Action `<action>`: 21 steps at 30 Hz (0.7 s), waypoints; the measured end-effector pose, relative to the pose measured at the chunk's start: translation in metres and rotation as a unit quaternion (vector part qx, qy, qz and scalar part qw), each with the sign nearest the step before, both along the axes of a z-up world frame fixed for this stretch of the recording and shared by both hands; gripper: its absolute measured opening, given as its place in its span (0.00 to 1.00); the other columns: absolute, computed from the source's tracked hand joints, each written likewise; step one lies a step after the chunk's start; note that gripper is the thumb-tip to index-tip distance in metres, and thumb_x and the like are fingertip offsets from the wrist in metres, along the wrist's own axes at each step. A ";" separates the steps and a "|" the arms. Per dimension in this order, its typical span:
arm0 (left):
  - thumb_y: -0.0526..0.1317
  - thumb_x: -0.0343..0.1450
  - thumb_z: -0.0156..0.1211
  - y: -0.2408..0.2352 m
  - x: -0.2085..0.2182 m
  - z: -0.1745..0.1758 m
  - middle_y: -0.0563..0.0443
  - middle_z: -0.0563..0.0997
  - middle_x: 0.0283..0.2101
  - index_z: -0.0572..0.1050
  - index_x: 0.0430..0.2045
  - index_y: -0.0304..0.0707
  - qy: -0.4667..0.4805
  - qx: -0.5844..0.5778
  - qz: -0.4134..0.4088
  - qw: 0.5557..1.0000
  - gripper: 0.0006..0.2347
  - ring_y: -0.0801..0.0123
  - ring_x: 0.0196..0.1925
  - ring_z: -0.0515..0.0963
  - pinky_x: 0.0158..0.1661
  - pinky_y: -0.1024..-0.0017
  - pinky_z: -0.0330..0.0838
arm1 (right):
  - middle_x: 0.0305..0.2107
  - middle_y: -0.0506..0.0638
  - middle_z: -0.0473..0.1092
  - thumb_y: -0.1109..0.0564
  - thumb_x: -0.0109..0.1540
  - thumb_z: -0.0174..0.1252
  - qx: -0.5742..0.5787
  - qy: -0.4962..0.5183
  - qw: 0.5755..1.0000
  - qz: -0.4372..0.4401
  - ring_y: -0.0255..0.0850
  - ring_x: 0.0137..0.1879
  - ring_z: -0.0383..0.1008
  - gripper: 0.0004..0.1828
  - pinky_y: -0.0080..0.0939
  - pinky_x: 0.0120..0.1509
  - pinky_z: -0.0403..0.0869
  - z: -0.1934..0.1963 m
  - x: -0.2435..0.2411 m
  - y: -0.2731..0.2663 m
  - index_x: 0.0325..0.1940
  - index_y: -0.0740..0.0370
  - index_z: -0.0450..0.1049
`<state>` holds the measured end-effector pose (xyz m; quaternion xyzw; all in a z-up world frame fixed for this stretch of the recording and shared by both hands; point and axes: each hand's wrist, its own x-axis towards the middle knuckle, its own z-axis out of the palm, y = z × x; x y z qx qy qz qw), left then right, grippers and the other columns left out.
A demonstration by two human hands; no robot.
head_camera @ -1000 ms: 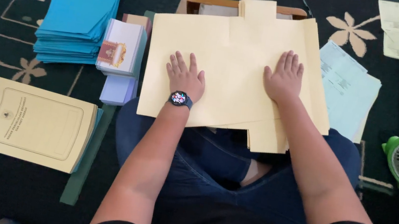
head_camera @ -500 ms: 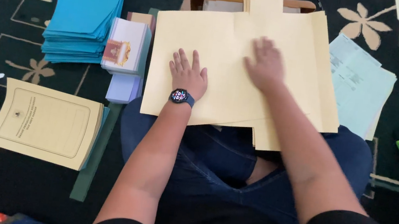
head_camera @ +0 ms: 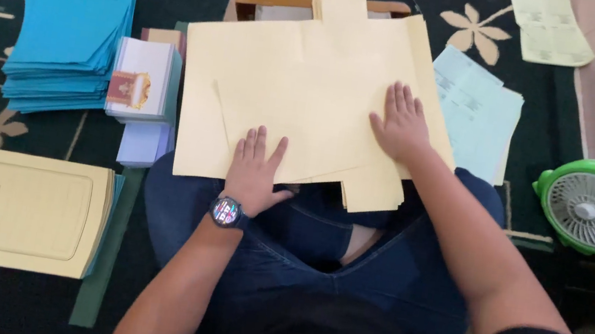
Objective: The person sits on the floor and repeatedly folds large beige paper sheets in half, then places them into a stack. The person handles the sheets one at a time, smoothing each fold before stacking.
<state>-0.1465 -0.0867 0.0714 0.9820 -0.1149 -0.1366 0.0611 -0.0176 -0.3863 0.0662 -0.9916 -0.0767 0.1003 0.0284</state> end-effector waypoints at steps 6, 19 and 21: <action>0.66 0.68 0.57 0.018 0.004 -0.015 0.28 0.55 0.74 0.59 0.72 0.48 -0.062 -0.031 -0.023 0.997 0.39 0.39 0.77 0.53 0.72 0.49 0.46 | 0.77 0.69 0.46 0.37 0.74 0.35 -0.006 -0.065 0.998 0.017 0.59 0.83 0.42 0.42 0.60 0.83 0.42 -0.022 0.061 0.092 0.80 0.74 0.49; 0.66 0.66 0.60 0.036 0.014 0.004 0.32 0.63 0.72 0.73 0.63 0.49 -0.001 -0.116 -0.025 0.993 0.33 0.41 0.75 0.61 0.71 0.52 0.55 | 0.77 0.58 0.48 0.34 0.73 0.38 0.077 -0.093 0.990 0.071 0.53 0.83 0.45 0.39 0.55 0.83 0.48 -0.045 0.088 0.080 0.81 0.60 0.52; 0.67 0.68 0.56 0.035 0.012 0.005 0.32 0.63 0.72 0.74 0.62 0.50 -0.001 -0.114 -0.031 0.993 0.32 0.41 0.75 0.61 0.71 0.51 0.54 | 0.78 0.59 0.45 0.32 0.72 0.33 0.018 -0.079 0.997 0.014 0.53 0.83 0.43 0.41 0.55 0.83 0.48 -0.032 0.073 0.047 0.82 0.60 0.48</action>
